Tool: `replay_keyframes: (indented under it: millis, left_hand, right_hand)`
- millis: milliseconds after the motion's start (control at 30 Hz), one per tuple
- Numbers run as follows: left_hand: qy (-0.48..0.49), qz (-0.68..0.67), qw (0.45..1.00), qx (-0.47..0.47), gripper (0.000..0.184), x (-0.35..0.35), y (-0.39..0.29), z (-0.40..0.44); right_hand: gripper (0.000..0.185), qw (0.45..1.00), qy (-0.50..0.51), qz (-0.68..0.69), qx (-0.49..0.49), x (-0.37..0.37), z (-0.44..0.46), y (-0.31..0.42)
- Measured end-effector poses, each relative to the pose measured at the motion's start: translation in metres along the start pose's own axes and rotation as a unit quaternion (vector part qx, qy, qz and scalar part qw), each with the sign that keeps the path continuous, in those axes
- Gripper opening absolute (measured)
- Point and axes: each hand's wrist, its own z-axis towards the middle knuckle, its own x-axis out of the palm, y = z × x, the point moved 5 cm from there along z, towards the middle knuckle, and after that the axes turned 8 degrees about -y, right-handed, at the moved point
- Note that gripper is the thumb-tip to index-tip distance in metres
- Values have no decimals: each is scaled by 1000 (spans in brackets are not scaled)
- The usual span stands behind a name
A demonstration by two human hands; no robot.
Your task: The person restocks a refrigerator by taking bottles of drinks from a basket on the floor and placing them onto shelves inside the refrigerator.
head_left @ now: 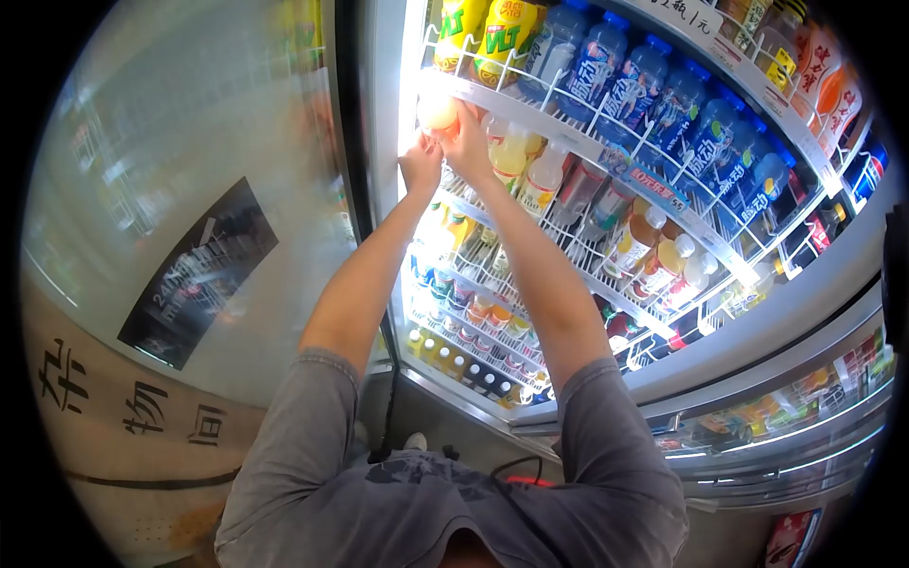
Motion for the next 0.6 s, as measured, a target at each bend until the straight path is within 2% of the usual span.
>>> replay_keyframes:
  millis: [100,167,300,400,467,500,567,600]
  left_hand:
    - [-34,-12,999,11,29,2,5,0]
    - [-90,-15,995,48,29,4,14,1]
    - [-42,27,999,22,31,6,19,3]
    - [5,86,996,-23,37,10,23,9]
    - [71,130,984,-95,43,24,56,17]
    - [69,130,985,-93,43,27,68,18]
    - [73,26,996,-38,53,38,91,22]
    - [66,-13,997,-45,62,47,109,25]
  right_hand:
    - [64,1000,22,11,-12,3,1,-2]
    - [65,1000,27,13,1,2,-1,-1]
    - [66,996,25,77,42,8,-10,-19]
    - [64,997,41,32,59,16,-11,-34]
    - [62,994,94,-42,48,24,-15,-44]
    - [62,994,93,-41,46,24,-17,-46]
    - [60,985,75,-91,124,23,-26,-59]
    - [62,976,49,-163,136,27,-32,-77]
